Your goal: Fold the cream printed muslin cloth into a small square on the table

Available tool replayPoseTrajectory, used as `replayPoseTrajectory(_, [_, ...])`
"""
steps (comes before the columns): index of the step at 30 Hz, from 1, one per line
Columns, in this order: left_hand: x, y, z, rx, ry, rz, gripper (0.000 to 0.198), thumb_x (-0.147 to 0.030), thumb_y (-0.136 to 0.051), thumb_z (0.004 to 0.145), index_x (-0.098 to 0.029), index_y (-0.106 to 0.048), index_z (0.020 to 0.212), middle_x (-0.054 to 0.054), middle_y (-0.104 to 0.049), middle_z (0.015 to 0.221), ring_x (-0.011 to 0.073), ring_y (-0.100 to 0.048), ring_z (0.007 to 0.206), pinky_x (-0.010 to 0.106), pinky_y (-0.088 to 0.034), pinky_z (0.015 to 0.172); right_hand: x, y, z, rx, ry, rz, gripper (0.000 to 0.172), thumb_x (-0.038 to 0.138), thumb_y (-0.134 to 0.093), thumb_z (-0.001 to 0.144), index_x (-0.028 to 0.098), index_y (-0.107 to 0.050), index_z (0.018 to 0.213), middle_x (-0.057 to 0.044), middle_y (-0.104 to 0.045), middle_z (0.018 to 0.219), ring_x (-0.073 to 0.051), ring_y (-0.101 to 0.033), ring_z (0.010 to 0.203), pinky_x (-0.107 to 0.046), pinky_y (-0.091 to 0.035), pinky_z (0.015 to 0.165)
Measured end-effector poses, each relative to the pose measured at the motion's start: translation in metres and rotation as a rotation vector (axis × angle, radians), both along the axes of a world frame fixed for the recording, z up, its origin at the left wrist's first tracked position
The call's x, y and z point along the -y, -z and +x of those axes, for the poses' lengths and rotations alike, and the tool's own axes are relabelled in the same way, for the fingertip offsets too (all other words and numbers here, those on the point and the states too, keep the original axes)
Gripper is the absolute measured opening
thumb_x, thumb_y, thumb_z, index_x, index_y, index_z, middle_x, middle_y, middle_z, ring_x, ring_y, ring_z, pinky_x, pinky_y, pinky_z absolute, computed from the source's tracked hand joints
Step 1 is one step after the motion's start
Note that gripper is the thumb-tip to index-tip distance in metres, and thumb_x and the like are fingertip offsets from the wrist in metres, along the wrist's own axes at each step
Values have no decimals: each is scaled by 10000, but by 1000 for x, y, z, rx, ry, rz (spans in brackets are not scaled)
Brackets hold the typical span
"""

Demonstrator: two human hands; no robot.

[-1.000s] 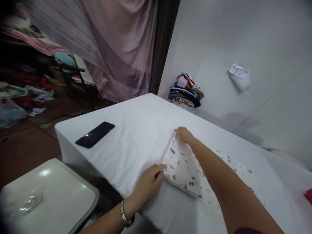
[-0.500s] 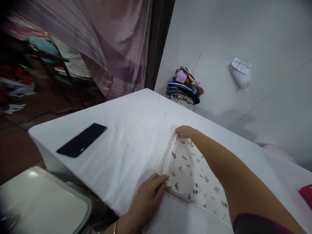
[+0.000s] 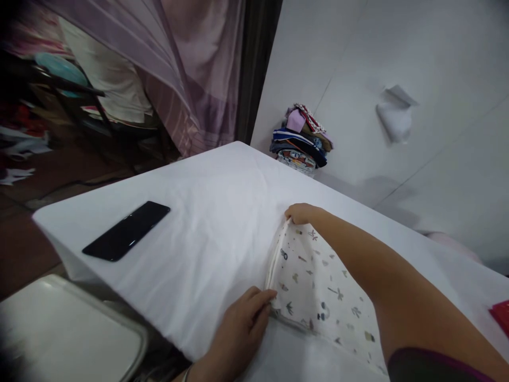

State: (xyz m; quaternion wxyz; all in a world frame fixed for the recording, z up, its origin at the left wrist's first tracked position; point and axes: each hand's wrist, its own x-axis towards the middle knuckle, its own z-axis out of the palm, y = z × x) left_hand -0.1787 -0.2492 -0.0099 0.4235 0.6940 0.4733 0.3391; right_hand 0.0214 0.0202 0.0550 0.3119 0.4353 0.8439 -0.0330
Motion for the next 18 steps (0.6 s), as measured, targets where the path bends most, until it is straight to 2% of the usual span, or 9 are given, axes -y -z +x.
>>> replayPoseTrajectory(4, [0,-1,-1,-11,-7,1,290,-211,-394,891,-272,-565,1117,16,-591,935,147,-566,868,276,-444,785,-4,-3,0,51,-7,17,383,124,-547,681,260,-650,1025,-61,-639,1086,-241,-589,945,-294,-411,676])
replayPoseTrajectory(10, [1,-1,-1,-42,-16,-14,274,-232,-384,899,-272,-553,1112,23,-593,954,157,-569,874,288,-446,779,-13,-10,0,41,-28,141,274,131,-575,682,287,-675,884,-31,-670,995,-218,-590,909,-291,-405,685])
replayPoseTrajectory(14, [0,0,0,-95,-32,14,281,-236,-362,909,-275,-534,1129,28,-582,966,163,-561,880,299,-446,775,-13,-1,-2,-21,51,200,273,119,-569,689,299,-676,863,-24,-660,1024,-219,-587,930,-303,-413,714])
replayPoseTrajectory(18, [-2,-2,2,-195,-63,59,293,-216,-346,913,-270,-529,1136,36,-568,960,170,-542,888,306,-437,782,-4,13,-9,-63,109,252,262,154,-521,749,248,-663,949,-103,-621,1068,-266,-581,960,-351,-425,740])
